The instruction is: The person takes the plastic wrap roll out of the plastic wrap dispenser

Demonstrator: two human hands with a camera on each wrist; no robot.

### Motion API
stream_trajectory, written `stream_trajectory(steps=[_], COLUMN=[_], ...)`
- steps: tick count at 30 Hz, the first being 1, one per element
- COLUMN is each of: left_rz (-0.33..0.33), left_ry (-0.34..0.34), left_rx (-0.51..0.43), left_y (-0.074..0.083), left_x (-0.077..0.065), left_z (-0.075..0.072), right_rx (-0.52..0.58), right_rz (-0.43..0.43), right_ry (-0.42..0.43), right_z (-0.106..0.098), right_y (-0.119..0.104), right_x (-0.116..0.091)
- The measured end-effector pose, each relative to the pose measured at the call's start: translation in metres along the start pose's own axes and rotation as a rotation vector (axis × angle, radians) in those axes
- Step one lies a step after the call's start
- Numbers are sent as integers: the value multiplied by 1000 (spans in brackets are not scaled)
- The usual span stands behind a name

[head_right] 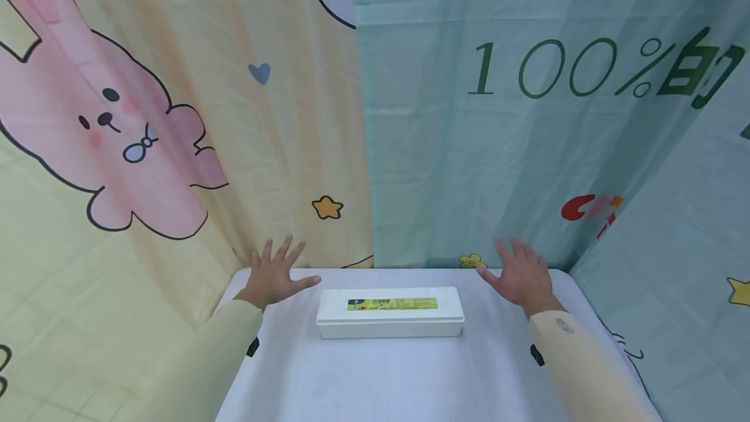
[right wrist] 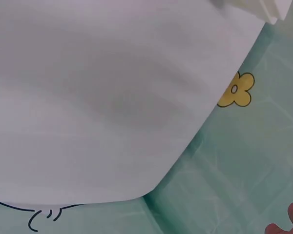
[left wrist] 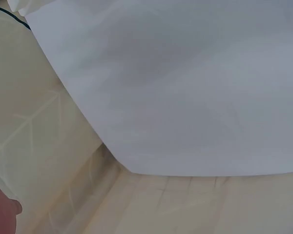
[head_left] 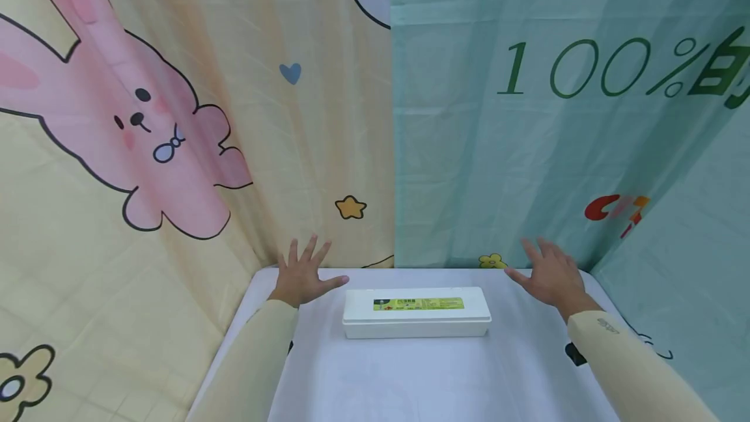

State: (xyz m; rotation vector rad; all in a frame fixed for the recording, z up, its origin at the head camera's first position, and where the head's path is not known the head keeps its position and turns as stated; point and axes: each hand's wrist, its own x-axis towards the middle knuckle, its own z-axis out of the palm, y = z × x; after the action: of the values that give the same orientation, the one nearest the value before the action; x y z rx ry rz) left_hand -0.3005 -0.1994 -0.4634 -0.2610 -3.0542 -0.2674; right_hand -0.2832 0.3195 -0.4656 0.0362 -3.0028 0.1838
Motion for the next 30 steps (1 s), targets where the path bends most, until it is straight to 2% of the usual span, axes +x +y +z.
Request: stream_trajectory(steps=[6,13,21,30], left_rz=[11,24,33,35], left_ry=[-13,-29,-15,-12], left_rx=[-56,-58,-114,-139], left_y=[-1,-5,-6,-7], left_x=[-2,-3,-7,-14], left_z=[7,16,25,45], right_rx=[34,72,104,207], right_rz=[-21,-55,-68,-71], right_ry=[7,17,12,31], right_z=[9,22,33,47], right_y=[-16,-34,-48,-59], right_x=[-2,-2,-9,-14])
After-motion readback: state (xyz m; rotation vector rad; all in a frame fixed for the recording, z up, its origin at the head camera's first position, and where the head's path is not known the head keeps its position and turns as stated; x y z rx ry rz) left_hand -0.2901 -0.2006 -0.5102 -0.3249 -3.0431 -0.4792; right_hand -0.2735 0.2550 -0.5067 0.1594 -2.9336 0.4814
